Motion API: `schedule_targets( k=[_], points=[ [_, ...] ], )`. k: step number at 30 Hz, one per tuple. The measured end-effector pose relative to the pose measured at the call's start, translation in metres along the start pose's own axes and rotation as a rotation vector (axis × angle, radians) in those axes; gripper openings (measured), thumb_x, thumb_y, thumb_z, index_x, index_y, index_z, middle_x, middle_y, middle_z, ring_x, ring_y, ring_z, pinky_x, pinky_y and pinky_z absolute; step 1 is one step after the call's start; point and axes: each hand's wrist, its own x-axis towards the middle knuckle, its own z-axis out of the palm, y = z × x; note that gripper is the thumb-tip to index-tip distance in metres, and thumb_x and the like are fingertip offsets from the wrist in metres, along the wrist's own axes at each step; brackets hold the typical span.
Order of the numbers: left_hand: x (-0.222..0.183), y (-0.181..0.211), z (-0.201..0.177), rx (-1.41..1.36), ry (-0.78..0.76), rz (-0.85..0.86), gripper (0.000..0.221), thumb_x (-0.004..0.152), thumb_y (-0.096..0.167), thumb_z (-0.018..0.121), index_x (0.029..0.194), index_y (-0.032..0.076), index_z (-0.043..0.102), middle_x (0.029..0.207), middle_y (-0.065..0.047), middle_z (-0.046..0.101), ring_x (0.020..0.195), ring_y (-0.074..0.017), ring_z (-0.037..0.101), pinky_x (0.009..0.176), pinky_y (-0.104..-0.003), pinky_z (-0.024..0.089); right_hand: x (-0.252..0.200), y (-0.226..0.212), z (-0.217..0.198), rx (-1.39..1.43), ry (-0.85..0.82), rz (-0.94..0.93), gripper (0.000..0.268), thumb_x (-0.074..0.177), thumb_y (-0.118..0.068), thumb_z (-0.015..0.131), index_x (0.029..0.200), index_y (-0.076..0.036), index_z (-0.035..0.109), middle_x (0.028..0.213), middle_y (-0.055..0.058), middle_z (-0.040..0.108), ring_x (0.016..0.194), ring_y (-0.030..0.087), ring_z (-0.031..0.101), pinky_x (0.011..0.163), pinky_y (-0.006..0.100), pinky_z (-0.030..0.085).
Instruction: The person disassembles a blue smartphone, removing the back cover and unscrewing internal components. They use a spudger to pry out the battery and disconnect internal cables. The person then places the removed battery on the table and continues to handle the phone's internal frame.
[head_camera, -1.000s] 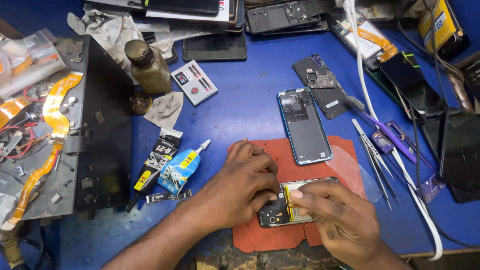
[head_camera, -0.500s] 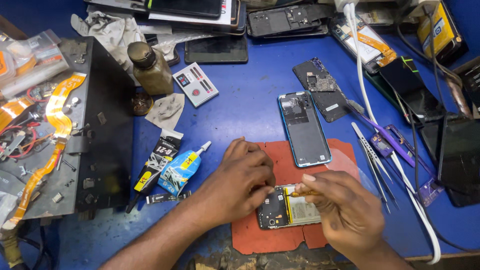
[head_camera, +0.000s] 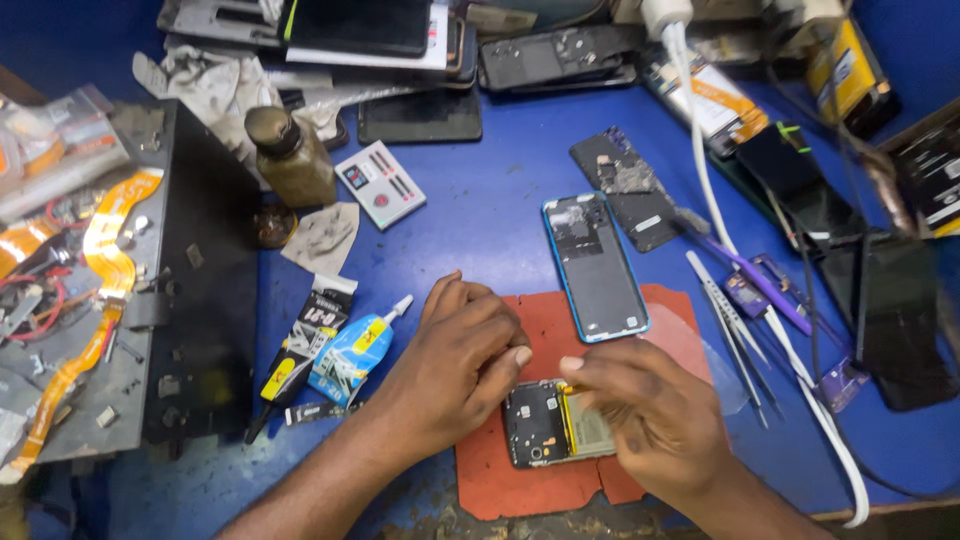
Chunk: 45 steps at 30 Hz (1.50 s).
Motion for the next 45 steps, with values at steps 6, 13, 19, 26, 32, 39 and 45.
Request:
schedule_targets(
  k=[6, 13, 19, 26, 32, 39, 45],
  points=[
    [0.002, -0.005, 0.000, 0.028, 0.012, -0.007, 0.020, 0.088, 0.014, 0.071, 0.077, 0.005, 0.057, 0.090, -0.009, 0.061, 0.096, -0.0298, 0.056, 0.090, -0.045, 0.041, 0.029, 0.001, -0.015, 0.001, -0.254, -0.315, 0.054, 0.074, 0.018, 0.069, 0.116, -0.016, 0.076, 0.100, 0.004, 0.068, 0.092, 0.017, 0.072, 0.077, 0.029, 0.060],
    [0.003, -0.009, 0.000, 0.111, 0.029, -0.044, 0.012, 0.085, 0.014, 0.072, 0.081, 0.004, 0.066, 0.088, -0.007, 0.063, 0.097, -0.0294, 0.058, 0.105, -0.052, 0.036, 0.044, 0.015, -0.002, 0.376, -0.396, -0.084, 0.052, 0.075, 0.021, 0.060, 0.114, -0.010, 0.075, 0.100, 0.009, 0.067, 0.082, 0.018, 0.070, 0.072, 0.028, 0.057],
    [0.002, -0.014, 0.005, 0.105, -0.035, -0.079, 0.008, 0.081, 0.012, 0.074, 0.084, 0.006, 0.069, 0.093, -0.006, 0.064, 0.101, -0.0296, 0.058, 0.110, -0.056, 0.032, 0.030, 0.011, -0.009, 0.384, -0.384, -0.054, 0.043, 0.079, 0.017, 0.063, 0.113, -0.006, 0.076, 0.101, 0.006, 0.066, 0.084, 0.016, 0.069, 0.072, 0.027, 0.055],
    [-0.003, -0.022, 0.010, 0.106, -0.112, -0.048, 0.010, 0.074, 0.013, 0.078, 0.083, 0.011, 0.073, 0.093, -0.003, 0.064, 0.104, -0.0254, 0.060, 0.113, -0.058, 0.030, 0.031, 0.010, -0.007, 0.285, -0.292, -0.120, 0.037, 0.089, 0.015, 0.067, 0.115, -0.009, 0.077, 0.104, 0.005, 0.065, 0.090, 0.017, 0.073, 0.075, 0.027, 0.060],
    [-0.005, -0.036, 0.016, 0.124, -0.123, 0.015, 0.012, 0.072, 0.017, 0.079, 0.082, 0.013, 0.073, 0.090, -0.002, 0.063, 0.105, -0.0259, 0.059, 0.110, -0.059, 0.031, 0.037, 0.007, -0.006, 0.334, -0.297, -0.098, 0.038, 0.094, 0.013, 0.067, 0.121, -0.014, 0.073, 0.108, 0.003, 0.064, 0.092, 0.016, 0.073, 0.081, 0.027, 0.060],
    [-0.004, -0.023, 0.014, 0.125, -0.169, -0.004, 0.012, 0.075, 0.015, 0.078, 0.083, 0.010, 0.070, 0.089, -0.005, 0.062, 0.104, -0.0280, 0.059, 0.110, -0.058, 0.034, 0.025, 0.009, -0.013, 0.403, -0.331, -0.022, 0.051, 0.084, 0.018, 0.064, 0.123, -0.013, 0.077, 0.108, 0.005, 0.062, 0.101, 0.017, 0.064, 0.086, 0.027, 0.050],
    [0.000, -0.004, 0.005, 0.049, -0.162, -0.025, 0.010, 0.083, 0.014, 0.074, 0.089, 0.008, 0.068, 0.095, -0.008, 0.061, 0.109, -0.0311, 0.056, 0.101, -0.047, 0.041, 0.025, 0.022, -0.009, 0.268, -0.210, -0.102, 0.048, 0.077, 0.016, 0.071, 0.114, -0.015, 0.076, 0.099, 0.004, 0.059, 0.085, 0.015, 0.063, 0.074, 0.026, 0.051]
  ],
)
